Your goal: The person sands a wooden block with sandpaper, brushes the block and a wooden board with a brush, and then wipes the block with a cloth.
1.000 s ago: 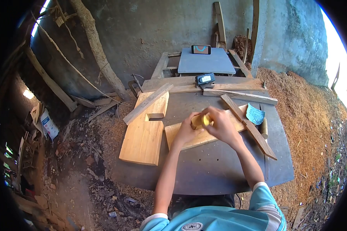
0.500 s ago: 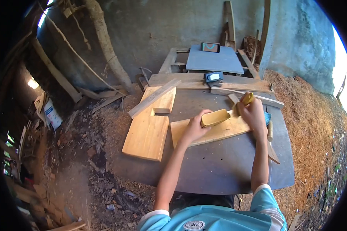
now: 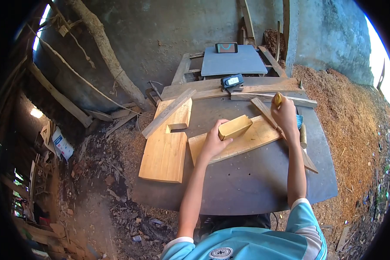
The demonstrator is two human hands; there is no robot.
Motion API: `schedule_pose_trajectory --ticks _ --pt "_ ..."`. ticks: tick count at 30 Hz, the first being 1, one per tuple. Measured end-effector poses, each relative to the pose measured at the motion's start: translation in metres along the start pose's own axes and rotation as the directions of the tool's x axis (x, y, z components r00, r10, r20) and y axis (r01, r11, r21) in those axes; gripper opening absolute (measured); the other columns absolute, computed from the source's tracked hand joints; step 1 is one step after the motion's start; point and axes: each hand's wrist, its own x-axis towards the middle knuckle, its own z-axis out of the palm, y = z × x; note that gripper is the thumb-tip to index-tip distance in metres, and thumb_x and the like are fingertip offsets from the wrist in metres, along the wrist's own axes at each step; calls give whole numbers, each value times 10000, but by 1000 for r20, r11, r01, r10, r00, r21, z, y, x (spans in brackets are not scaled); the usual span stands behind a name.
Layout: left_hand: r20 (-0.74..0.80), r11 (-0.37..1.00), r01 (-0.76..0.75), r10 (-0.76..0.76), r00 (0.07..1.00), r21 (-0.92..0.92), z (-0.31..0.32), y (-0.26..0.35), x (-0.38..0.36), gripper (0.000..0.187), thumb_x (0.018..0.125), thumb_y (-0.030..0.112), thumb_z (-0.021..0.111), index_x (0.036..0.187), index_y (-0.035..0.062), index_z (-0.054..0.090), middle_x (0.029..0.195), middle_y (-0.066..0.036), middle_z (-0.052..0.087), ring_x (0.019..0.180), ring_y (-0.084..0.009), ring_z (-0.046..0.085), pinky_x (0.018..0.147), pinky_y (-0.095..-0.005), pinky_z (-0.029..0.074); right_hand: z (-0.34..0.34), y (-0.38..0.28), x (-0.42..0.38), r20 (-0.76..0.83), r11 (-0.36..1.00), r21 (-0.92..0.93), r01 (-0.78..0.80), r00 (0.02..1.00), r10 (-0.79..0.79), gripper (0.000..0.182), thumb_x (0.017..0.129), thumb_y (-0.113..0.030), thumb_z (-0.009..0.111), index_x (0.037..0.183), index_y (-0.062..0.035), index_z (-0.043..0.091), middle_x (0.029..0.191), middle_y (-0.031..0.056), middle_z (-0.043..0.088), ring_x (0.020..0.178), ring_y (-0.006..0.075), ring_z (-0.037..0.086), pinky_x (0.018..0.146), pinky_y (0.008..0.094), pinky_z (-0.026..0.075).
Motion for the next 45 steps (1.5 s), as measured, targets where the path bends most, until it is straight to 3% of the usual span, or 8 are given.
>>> schedule_pose_trajectory --ticks 6,8,12,16,22,33,38,45 --pt "-48 992 -93 98 994 83 3 10 -3 538 695 19 698 1168 94 451 1009 -149 632 972 -295 615 813 -357 473 11 -56 -27 315 912 403 78 924 -218 110 752 2 586 862 4 585 812 83 635 732 166 629 663 295 508" --pt "-63 991 -129 130 989 21 3 9 -3 553 688 58 722 1170 82 451 984 -155 637 950 -286 625 802 -356 481 5 -95 -41 635 600 660 -453 763 -123 125 765 -15 624 881 2 580 848 74 630 764 144 624 659 274 514" --pt "-66 975 -157 168 984 156 0 -8 4 575 689 128 753 1169 60 443 964 -143 647 924 -237 634 775 -351 495 27 -66 -31 353 816 575 60 882 -313 119 770 -24 627 878 -1 582 834 78 628 712 142 619 623 253 518" --pt "-83 968 61 -84 993 -245 -9 -12 3 532 747 152 727 1194 59 454 1109 -87 562 939 -208 600 796 -343 516 10 -11 1 80 974 208 -93 994 78 87 786 -5 557 850 43 590 787 146 666 785 169 652 671 310 504" --pt "108 39 120 -233 967 -992 -17 -8 4 517 844 353 628 1232 64 446 1121 -100 555 1003 -269 581 878 -443 525 17 -10 1 -355 745 551 377 913 -199 100 895 -73 555 991 -47 548 1111 137 624 989 215 606 776 284 499" --pt "0 -316 -133 -388 922 -939 -34 -45 4 465 863 368 591 1173 28 522 1146 -137 571 1124 -269 518 942 -398 466 51 -58 -39 466 720 671 177 654 -596 141 750 56 588 878 -4 595 1002 141 646 932 286 626 783 341 491" --pt "132 -98 100 -409 903 -990 -25 -4 2 496 815 360 644 1161 27 522 1018 -139 625 936 -298 622 837 -391 536 59 13 3 -168 870 233 434 899 -404 149 798 40 579 932 -22 601 1058 156 632 1115 300 553 856 337 451" --pt "-296 336 -191 -297 908 -922 -85 33 -30 446 821 311 624 1142 25 508 985 -124 607 877 -266 622 724 -431 565 26 32 -4 306 999 21 49 951 -53 186 881 -190 546 971 -47 623 841 189 648 801 351 635 701 402 480"
